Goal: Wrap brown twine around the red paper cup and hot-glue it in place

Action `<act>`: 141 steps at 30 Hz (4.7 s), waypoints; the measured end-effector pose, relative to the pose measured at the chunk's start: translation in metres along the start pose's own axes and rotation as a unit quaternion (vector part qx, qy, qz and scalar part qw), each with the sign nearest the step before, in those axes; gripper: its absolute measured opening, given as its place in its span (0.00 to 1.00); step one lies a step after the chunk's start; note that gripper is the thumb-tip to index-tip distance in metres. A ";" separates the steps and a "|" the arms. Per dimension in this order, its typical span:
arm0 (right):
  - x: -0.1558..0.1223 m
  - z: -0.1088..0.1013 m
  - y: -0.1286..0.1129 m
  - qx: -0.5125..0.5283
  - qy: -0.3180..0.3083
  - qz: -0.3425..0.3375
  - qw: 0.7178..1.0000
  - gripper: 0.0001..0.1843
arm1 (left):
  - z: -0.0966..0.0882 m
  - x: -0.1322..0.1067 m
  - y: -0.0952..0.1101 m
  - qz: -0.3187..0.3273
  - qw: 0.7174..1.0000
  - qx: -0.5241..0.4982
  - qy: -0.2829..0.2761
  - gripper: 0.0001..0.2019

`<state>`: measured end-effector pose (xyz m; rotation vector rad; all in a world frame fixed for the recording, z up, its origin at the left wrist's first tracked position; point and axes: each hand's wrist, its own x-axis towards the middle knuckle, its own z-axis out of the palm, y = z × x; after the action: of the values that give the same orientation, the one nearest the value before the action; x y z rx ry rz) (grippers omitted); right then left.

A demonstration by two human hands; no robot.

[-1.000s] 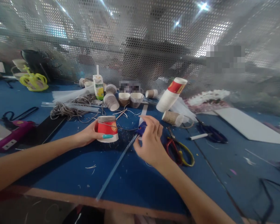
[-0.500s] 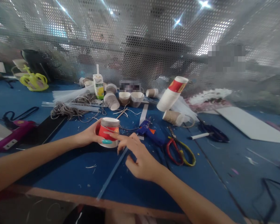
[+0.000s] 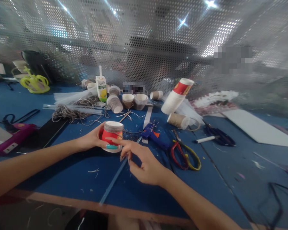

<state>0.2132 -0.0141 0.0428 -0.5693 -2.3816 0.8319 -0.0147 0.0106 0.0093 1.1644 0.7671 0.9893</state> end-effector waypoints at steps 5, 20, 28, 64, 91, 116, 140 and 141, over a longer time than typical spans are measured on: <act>-0.001 0.003 -0.001 0.000 -0.032 0.039 0.999 0.21 | 0.006 -0.002 0.001 0.016 0.999 0.025 0.013 0.34; -0.002 0.000 0.001 0.039 -0.011 0.038 0.998 0.18 | -0.004 0.001 -0.002 0.031 0.995 -0.076 -0.062 0.30; -0.002 -0.002 -0.002 0.034 0.023 0.022 0.999 0.17 | -0.003 -0.001 0.000 0.024 0.987 -0.109 -0.114 0.29; 0.000 -0.005 0.013 0.440 0.131 0.127 0.880 0.16 | -0.013 -0.003 -0.006 -0.060 0.954 -0.213 -0.203 0.26; -0.004 0.001 0.010 0.416 -0.001 0.120 0.901 0.07 | -0.014 -0.004 -0.006 -0.056 0.959 -0.206 -0.188 0.27; -0.002 0.002 0.006 0.439 0.122 0.139 0.879 0.08 | -0.018 -0.003 -0.008 -0.060 0.960 -0.204 -0.183 0.33; 0.004 -0.059 0.036 -0.351 0.181 0.289 0.872 0.21 | -0.017 0.001 -0.004 -0.075 0.961 -0.223 -0.148 0.29; 0.004 -0.060 0.039 -0.362 0.127 0.336 0.860 0.22 | -0.017 0.001 -0.004 -0.075 0.964 -0.217 -0.136 0.28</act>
<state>0.2556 0.0423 0.0579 -1.7580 -2.1857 0.0294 -0.0284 0.0177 0.0010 0.8228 0.3844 0.7968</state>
